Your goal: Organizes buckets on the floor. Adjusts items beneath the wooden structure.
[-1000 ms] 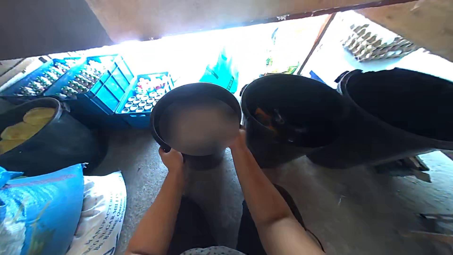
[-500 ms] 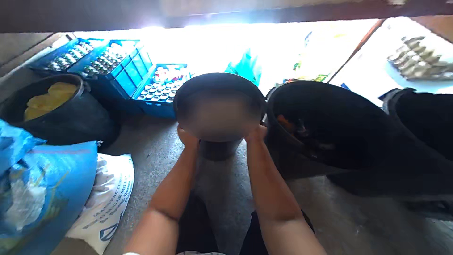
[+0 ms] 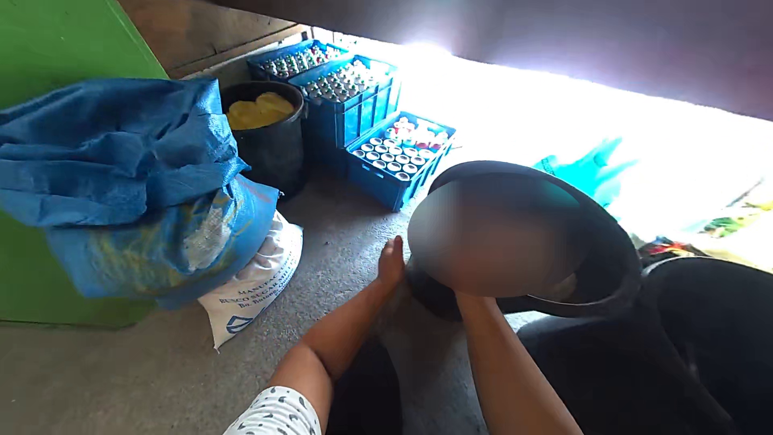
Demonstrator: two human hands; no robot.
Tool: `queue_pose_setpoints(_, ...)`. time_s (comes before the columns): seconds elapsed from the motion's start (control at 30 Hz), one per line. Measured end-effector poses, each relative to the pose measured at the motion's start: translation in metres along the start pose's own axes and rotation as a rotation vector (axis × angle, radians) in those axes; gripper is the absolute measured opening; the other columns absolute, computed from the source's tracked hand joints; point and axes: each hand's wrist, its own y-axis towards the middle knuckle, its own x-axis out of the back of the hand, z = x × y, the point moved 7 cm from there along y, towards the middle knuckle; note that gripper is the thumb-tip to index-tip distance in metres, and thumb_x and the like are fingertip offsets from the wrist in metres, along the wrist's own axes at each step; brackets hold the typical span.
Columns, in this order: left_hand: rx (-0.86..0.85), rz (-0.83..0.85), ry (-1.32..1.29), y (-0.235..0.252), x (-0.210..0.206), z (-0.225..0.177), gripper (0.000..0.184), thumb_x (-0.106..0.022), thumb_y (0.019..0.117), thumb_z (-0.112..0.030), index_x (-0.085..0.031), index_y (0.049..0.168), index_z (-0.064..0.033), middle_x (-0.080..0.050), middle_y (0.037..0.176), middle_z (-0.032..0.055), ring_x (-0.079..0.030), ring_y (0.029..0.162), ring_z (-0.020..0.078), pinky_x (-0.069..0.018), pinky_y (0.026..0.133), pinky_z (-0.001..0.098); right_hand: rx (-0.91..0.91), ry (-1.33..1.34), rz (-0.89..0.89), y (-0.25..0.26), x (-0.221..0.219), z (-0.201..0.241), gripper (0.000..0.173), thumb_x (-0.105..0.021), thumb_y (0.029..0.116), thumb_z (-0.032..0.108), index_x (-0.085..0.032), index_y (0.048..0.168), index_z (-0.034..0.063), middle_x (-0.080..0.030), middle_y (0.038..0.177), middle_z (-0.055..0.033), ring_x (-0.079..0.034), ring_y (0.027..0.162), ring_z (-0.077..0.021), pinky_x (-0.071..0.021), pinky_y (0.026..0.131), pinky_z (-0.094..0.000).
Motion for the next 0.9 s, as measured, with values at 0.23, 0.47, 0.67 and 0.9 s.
queue_pose_setpoints(0.23, 0.504, 0.288, 0.325, -0.031, 0.013, 0.121, 0.043, -0.053, 0.1060, -0.031, -0.057, 0.136, -0.0003, -0.062, 0.131, 0.0236, -0.063, 0.116, 0.0350, -0.0500, 0.098, 0.0536, -0.074, 0.023, 0.276, -0.002, 0.001, 0.000, 0.087, -0.053, 0.0872, 0.081, -0.066, 0.134, 0.0084, -0.050, 0.153, -0.0169, -0.049, 0.139, -0.0381, -0.0393, 0.111, -0.0606)
queue_pose_setpoints(0.47, 0.572, 0.177, 0.556, -0.058, 0.085, 0.121, 0.046, -0.055, 0.1054, -0.032, -0.057, 0.138, 0.0004, -0.061, 0.133, 0.0247, -0.062, 0.120, 0.0361, -0.0483, 0.102, 0.0543, 0.015, 0.077, 0.426, -0.008, 0.003, -0.006, 0.071, -0.061, 0.0902, 0.071, -0.066, 0.132, 0.0129, -0.069, 0.128, -0.0160, -0.063, 0.123, -0.0338, -0.0460, 0.102, -0.0599)
queue_pose_setpoints(0.67, 0.688, -0.094, 0.484, -0.066, 0.174, 0.110, 0.048, -0.053, 0.1064, -0.031, -0.053, 0.142, 0.0009, -0.059, 0.139, 0.0237, -0.060, 0.126, 0.0349, -0.0477, 0.106, 0.0532, 0.083, 0.125, 0.458, 0.002, 0.000, -0.006, 0.071, -0.059, 0.0927, 0.067, -0.063, 0.139, 0.0138, -0.052, 0.153, -0.0126, -0.052, 0.137, -0.0342, -0.0415, 0.110, -0.0600)
queue_pose_setpoints(0.9, 0.616, -0.085, 0.571, -0.003, 0.198, 0.099, 0.044, -0.054, 0.1053, -0.032, -0.059, 0.138, -0.0023, -0.063, 0.134, 0.0213, -0.062, 0.122, 0.0329, -0.0484, 0.103, 0.0521, 0.073, -0.095, 0.486, 0.016, 0.006, 0.015, 0.074, -0.070, 0.0845, 0.060, -0.065, 0.133, 0.0049, -0.035, 0.164, -0.0128, -0.028, 0.153, -0.0359, -0.0278, 0.120, -0.0591)
